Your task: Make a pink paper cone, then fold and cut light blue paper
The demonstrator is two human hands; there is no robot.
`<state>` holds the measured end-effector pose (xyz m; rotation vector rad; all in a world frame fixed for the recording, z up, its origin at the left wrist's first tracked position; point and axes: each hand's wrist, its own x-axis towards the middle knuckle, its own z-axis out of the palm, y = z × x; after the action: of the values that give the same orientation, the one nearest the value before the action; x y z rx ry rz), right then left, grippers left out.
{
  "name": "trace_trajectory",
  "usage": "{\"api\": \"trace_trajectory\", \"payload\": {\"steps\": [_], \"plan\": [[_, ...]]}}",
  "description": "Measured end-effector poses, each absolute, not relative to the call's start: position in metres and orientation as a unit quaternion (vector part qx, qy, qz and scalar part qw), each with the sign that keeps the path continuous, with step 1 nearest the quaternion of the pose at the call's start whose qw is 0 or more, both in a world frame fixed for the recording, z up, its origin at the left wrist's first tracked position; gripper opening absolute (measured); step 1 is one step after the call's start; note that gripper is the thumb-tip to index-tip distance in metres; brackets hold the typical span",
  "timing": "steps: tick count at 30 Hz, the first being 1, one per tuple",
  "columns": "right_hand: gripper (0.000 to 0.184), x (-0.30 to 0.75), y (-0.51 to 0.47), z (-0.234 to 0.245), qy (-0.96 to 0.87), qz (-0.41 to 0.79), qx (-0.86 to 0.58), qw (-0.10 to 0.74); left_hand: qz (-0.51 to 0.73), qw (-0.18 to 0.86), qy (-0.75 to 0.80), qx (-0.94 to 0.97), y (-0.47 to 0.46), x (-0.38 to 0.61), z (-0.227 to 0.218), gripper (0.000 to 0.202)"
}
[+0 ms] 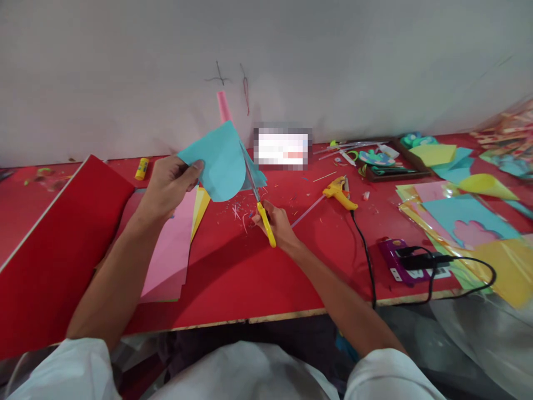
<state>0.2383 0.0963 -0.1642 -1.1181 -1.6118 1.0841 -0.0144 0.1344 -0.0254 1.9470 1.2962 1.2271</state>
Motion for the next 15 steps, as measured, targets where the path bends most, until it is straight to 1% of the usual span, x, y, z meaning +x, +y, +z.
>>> {"api": "trace_trajectory", "payload": {"steps": [6, 12, 15], "plan": [[0.065, 0.2357, 0.0943, -0.1582, -0.656, 0.448, -0.428, 0.431, 0.413, 0.236, 0.480, 0.737, 0.1332, -0.0177, -0.0190, 0.047], [0.068, 0.2380, 0.0964, -0.1624, -0.662, 0.413, -0.455, 0.430, 0.436, 0.233, 0.481, 0.724, 0.1340, -0.0160, -0.0225, 0.037], [0.070, 0.2390, 0.0973, -0.1629, -0.663, 0.408, -0.455, 0.432, 0.453, 0.233, 0.482, 0.713, 0.1340, -0.0145, -0.0238, 0.039]]}}
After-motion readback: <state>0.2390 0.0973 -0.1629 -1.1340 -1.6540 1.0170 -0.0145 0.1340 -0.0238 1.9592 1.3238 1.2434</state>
